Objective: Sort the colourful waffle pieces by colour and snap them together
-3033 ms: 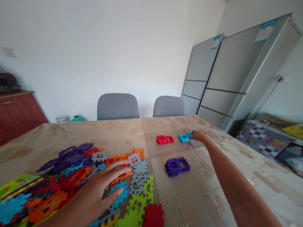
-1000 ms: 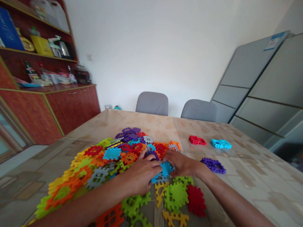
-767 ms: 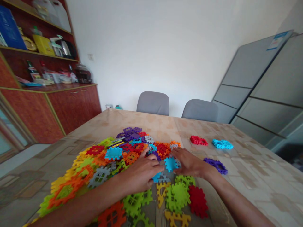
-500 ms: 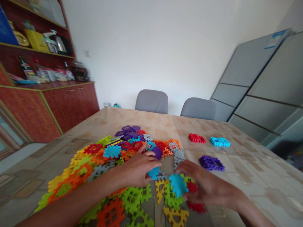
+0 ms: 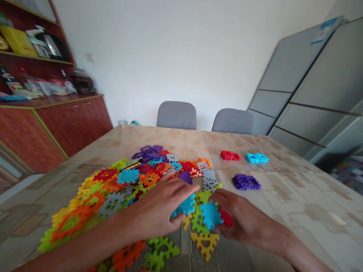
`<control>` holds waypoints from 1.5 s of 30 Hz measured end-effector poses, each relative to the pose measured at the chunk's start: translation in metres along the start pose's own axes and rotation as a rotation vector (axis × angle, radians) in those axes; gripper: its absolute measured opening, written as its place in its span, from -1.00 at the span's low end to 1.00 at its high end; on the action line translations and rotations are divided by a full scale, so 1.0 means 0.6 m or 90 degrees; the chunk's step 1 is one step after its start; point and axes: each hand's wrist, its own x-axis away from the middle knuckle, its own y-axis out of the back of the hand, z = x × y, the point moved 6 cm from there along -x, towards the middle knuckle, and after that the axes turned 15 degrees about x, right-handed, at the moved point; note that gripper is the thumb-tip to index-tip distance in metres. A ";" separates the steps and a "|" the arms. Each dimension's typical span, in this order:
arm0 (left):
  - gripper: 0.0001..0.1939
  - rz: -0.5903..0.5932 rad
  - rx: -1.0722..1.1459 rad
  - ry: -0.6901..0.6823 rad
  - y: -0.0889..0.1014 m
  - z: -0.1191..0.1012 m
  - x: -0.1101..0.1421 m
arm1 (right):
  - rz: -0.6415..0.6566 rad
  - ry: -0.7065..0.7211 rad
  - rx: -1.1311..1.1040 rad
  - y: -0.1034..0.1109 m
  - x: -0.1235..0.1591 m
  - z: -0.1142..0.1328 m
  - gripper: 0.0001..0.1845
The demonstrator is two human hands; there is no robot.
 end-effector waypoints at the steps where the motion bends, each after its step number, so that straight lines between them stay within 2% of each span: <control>1: -0.27 0.016 0.006 -0.017 -0.011 -0.020 0.012 | -0.012 -0.011 0.009 0.005 0.003 -0.010 -0.60; 3: -0.27 0.067 0.012 -0.038 -0.045 -0.053 0.034 | -0.033 -0.025 0.028 0.014 0.009 -0.022 -0.67; 6: -0.21 0.146 -0.005 -0.055 -0.107 -0.080 0.059 | -0.040 -0.040 0.054 0.021 0.018 -0.023 -0.75; 9: -0.23 0.153 -0.022 -0.055 -0.141 -0.086 0.068 | -0.019 -0.040 0.058 0.023 0.025 -0.008 -0.74; 12: -0.32 0.104 -0.019 -0.027 -0.129 -0.081 0.072 | -0.017 -0.017 0.040 0.023 0.031 0.013 -0.73; 16: -0.28 -0.068 0.001 0.049 -0.065 -0.062 0.088 | -0.015 -0.016 0.017 0.015 0.049 0.028 -0.63; 18: -0.24 -0.123 0.002 0.064 -0.048 -0.060 0.101 | -0.007 -0.024 0.004 0.010 0.060 0.031 -0.61; 20: -0.23 -0.095 0.006 0.042 -0.058 -0.069 0.105 | -0.014 -0.036 0.001 0.010 0.067 0.029 -0.65; 24: -0.27 0.075 0.002 -0.027 -0.121 -0.095 0.092 | -0.014 -0.069 0.024 0.012 0.068 0.017 -0.72; 26: -0.27 0.126 0.004 -0.034 -0.136 -0.099 0.083 | -0.016 -0.070 0.027 0.011 0.067 0.016 -0.73; 27: -0.29 0.121 0.014 -0.029 -0.131 -0.098 0.079 | -0.021 -0.064 0.024 0.010 0.067 0.019 -0.71; 29: -0.38 0.046 0.046 -0.005 -0.098 -0.088 0.075 | -0.026 -0.052 0.020 0.005 0.069 0.030 -0.66; 32: -0.57 -0.128 0.088 0.033 -0.019 -0.065 0.079 | 0.010 -0.046 0.031 -0.017 0.071 0.059 -0.54; 35: -0.66 -0.214 0.075 0.065 0.055 -0.034 0.082 | 0.044 -0.015 0.053 -0.050 0.067 0.093 -0.46; 37: -0.65 -0.237 0.036 0.082 0.101 -0.008 0.085 | 0.026 0.031 0.090 -0.072 0.061 0.109 -0.44; 40: -0.54 -0.222 -0.020 0.154 0.159 0.051 0.102 | -0.029 0.095 0.161 -0.102 0.055 0.116 -0.58; 43: -0.39 -0.162 -0.061 0.258 0.182 0.114 0.130 | -0.069 0.117 0.211 -0.126 0.053 0.112 -0.78; 45: -0.36 -0.136 -0.068 0.288 0.179 0.143 0.145 | -0.083 0.130 0.224 -0.139 0.053 0.111 -0.82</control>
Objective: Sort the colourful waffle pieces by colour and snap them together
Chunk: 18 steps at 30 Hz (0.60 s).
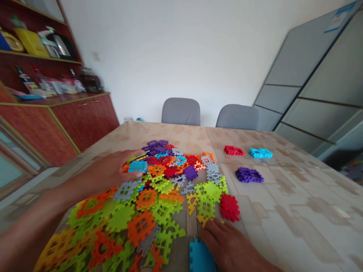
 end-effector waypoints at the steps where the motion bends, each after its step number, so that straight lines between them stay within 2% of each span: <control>1: -0.36 0.014 -0.002 0.008 -0.007 0.012 0.000 | -0.003 0.002 0.000 -0.005 0.000 0.001 -0.82; 6: -0.36 0.065 -0.006 0.018 -0.041 0.048 -0.013 | 0.018 -0.011 -0.029 -0.017 -0.008 0.001 -0.78; 10: -0.40 0.056 -0.018 0.011 -0.044 0.058 -0.021 | 0.023 0.000 -0.049 0.003 -0.014 0.000 -0.72; 14: -0.58 0.021 -0.027 0.013 -0.032 0.040 -0.017 | 0.037 0.009 -0.091 0.042 -0.011 -0.010 -0.52; 16: -0.55 -0.013 -0.027 0.014 -0.021 0.021 -0.015 | 0.055 -0.021 -0.131 0.060 -0.009 -0.023 -0.40; 18: -0.51 -0.053 -0.018 0.007 -0.013 -0.002 -0.014 | 0.081 -0.070 -0.182 0.070 -0.006 -0.039 -0.46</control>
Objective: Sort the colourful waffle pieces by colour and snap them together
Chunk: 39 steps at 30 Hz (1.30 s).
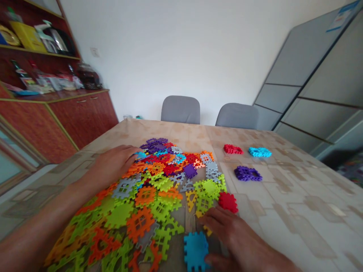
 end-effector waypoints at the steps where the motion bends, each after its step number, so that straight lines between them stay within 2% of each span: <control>1: -0.50 -0.013 0.013 -0.008 0.001 -0.012 0.001 | 0.006 -0.023 -0.024 0.005 0.001 -0.007 -0.55; 4: -0.48 -0.009 0.076 -0.039 -0.013 -0.052 0.006 | 0.005 -0.052 -0.064 0.010 0.003 -0.017 -0.76; 6: -0.53 0.022 0.158 -0.049 -0.032 -0.077 0.016 | 0.011 -0.042 -0.067 0.009 0.005 -0.015 -0.77; 10: -0.65 0.142 0.322 -0.027 -0.082 -0.111 0.041 | 0.041 -0.026 -0.060 0.004 0.006 -0.007 -0.74; 13: -0.66 0.215 0.348 -0.030 -0.121 -0.120 0.059 | 0.002 -0.035 -0.077 0.008 0.001 -0.018 -0.79; 16: -0.65 0.244 0.345 -0.069 -0.154 -0.133 0.077 | -0.041 -0.046 -0.081 0.011 -0.014 -0.047 -0.82; 20: -0.67 0.273 0.308 -0.131 -0.174 -0.168 0.097 | -0.105 -0.020 -0.055 0.021 -0.055 -0.083 -0.77; 22: -0.70 0.289 0.275 -0.162 -0.170 -0.178 0.097 | -0.133 -0.002 -0.039 0.029 -0.088 -0.096 -0.70; 24: -0.73 0.277 0.247 -0.191 -0.151 -0.169 0.083 | -0.140 0.008 -0.021 0.036 -0.128 -0.107 -0.64; 26: -0.72 0.212 0.212 -0.187 -0.115 -0.135 0.056 | -0.137 0.015 -0.001 0.040 -0.173 -0.115 -0.58; 29: -0.67 0.097 0.139 -0.106 -0.046 -0.056 0.013 | -0.126 0.021 0.033 0.038 -0.237 -0.124 -0.52; 32: -0.64 0.089 0.100 -0.071 0.000 -0.005 0.002 | -0.114 0.013 0.062 0.030 -0.284 -0.126 -0.57; 35: -0.65 0.144 0.088 -0.088 0.009 0.005 0.014 | -0.099 0.004 0.084 0.020 -0.307 -0.123 -0.69; 39: -0.63 0.219 0.081 -0.160 -0.018 0.001 0.024 | -0.091 0.007 0.096 0.013 -0.305 -0.113 -0.78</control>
